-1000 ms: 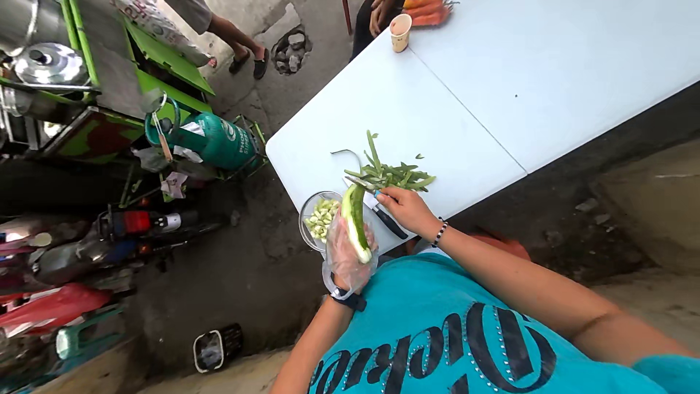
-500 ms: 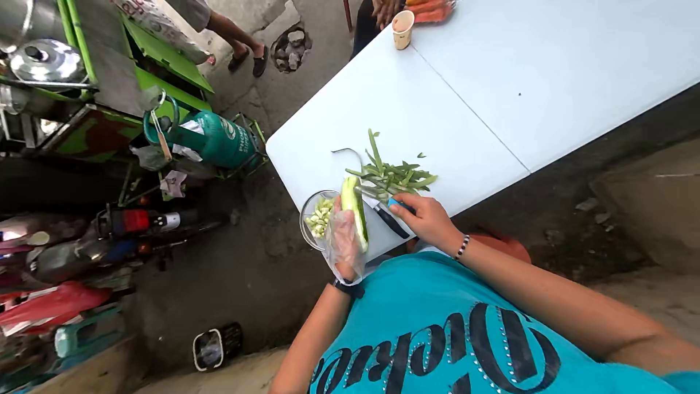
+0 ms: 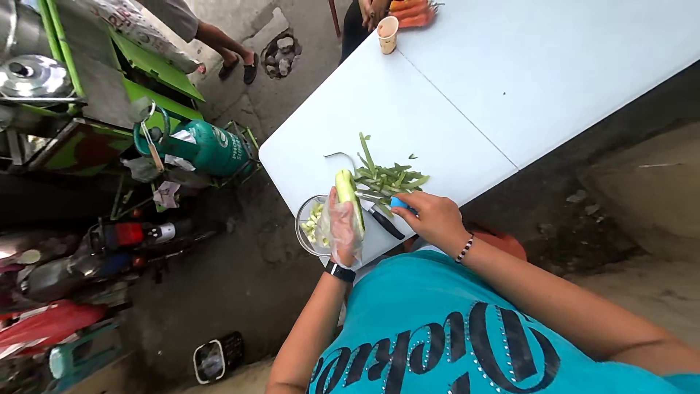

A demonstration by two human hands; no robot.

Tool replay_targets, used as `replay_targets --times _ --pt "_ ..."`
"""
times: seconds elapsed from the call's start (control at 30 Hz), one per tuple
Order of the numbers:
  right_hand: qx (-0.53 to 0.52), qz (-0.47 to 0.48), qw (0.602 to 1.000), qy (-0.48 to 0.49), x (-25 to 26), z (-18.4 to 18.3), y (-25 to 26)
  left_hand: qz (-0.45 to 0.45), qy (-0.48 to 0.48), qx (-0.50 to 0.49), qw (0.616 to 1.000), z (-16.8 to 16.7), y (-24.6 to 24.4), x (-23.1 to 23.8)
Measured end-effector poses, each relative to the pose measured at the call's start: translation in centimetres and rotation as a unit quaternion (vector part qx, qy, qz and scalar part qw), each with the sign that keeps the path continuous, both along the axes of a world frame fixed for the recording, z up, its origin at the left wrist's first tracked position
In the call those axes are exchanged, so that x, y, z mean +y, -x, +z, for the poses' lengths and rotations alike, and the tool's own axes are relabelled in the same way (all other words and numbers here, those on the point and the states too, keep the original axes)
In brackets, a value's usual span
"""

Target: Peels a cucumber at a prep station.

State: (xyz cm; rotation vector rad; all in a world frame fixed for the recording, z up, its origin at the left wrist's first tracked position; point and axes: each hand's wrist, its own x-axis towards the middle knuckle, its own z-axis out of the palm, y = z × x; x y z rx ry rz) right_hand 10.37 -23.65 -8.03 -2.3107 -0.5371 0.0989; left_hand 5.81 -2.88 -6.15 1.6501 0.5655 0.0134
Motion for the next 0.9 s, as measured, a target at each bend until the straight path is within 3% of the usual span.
replay_targets --times 0.13,0.4,0.5,0.9 --pt "0.005 -0.005 0.999 0.042 -0.8 0.0 -0.4 0.007 0.004 -0.012 1.000 0.3 -0.3 -0.1" --pt "0.033 -0.006 0.993 -0.111 -0.2 0.9 0.2 0.008 0.100 -0.026 0.995 0.1 -0.9 0.4" --pt "0.024 0.012 0.992 -0.121 0.4 1.1 0.4 0.010 0.159 -0.023 0.987 1.1 -1.0 -0.2" --pt "-0.009 0.027 0.992 -0.124 0.6 1.7 -1.1 0.024 0.198 -0.022 0.980 2.6 -0.8 -1.8"
